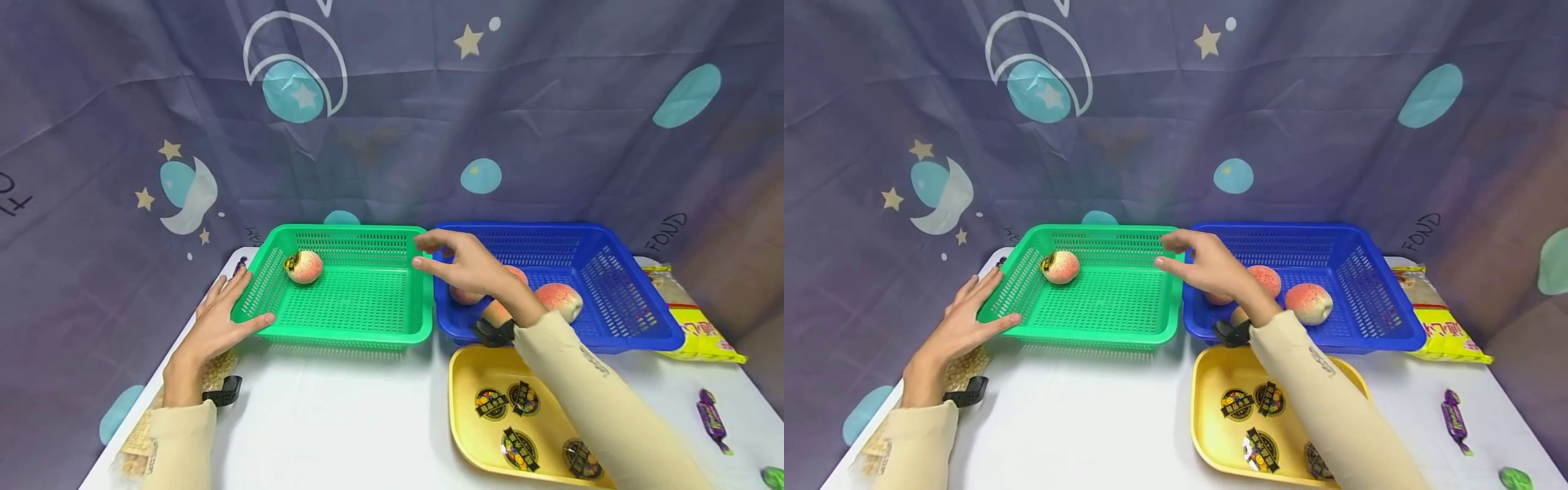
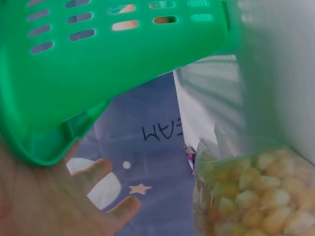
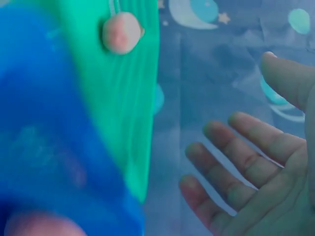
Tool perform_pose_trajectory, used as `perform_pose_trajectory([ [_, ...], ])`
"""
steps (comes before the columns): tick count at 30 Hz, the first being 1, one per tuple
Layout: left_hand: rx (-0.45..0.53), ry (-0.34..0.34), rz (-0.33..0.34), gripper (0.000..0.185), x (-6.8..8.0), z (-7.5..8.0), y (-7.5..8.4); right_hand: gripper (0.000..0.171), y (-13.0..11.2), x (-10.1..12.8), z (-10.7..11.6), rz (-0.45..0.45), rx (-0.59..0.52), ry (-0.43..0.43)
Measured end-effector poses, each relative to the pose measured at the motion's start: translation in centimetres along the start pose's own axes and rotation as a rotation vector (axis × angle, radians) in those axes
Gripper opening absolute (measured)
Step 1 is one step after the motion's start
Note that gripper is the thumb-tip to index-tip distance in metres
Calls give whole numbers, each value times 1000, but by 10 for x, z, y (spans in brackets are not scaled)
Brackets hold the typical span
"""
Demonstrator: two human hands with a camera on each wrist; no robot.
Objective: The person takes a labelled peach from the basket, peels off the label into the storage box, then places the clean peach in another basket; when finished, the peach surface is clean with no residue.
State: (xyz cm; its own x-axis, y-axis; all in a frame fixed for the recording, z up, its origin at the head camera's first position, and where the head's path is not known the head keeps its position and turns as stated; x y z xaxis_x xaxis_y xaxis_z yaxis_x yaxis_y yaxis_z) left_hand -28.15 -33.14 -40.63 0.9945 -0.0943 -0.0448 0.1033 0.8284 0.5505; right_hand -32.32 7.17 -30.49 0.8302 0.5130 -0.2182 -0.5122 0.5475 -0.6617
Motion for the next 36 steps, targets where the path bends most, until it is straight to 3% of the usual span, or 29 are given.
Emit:
perform_pose_trajectory([
  [6,3,15,-12,103,-1,0,0,38,-19,-53,-38,29,-115,-76],
  [14,21,38,-27,102,-1,-1,1,35,-25,-95,-80,18,-239,-84],
  [26,15,44,-30,102,-1,1,2,40,-22,-125,-137,-62,-300,-119],
  [36,24,40,-33,101,2,0,3,48,-10,-132,-172,-176,-288,-112],
])
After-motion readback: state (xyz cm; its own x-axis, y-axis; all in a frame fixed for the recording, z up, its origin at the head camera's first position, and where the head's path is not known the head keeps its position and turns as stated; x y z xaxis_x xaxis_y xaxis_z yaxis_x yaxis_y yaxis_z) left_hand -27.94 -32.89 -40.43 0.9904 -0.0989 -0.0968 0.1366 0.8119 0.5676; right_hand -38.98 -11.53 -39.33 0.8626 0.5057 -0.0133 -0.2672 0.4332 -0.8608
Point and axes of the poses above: each hand's wrist, its own x-axis away from the middle knuckle, its own z-axis out of the back of the hand, y = z × x, the point moved 8 cm from there along -x, towards the middle knuckle, and after that the axes turned 1 degree about z, right-handed, at the moved point
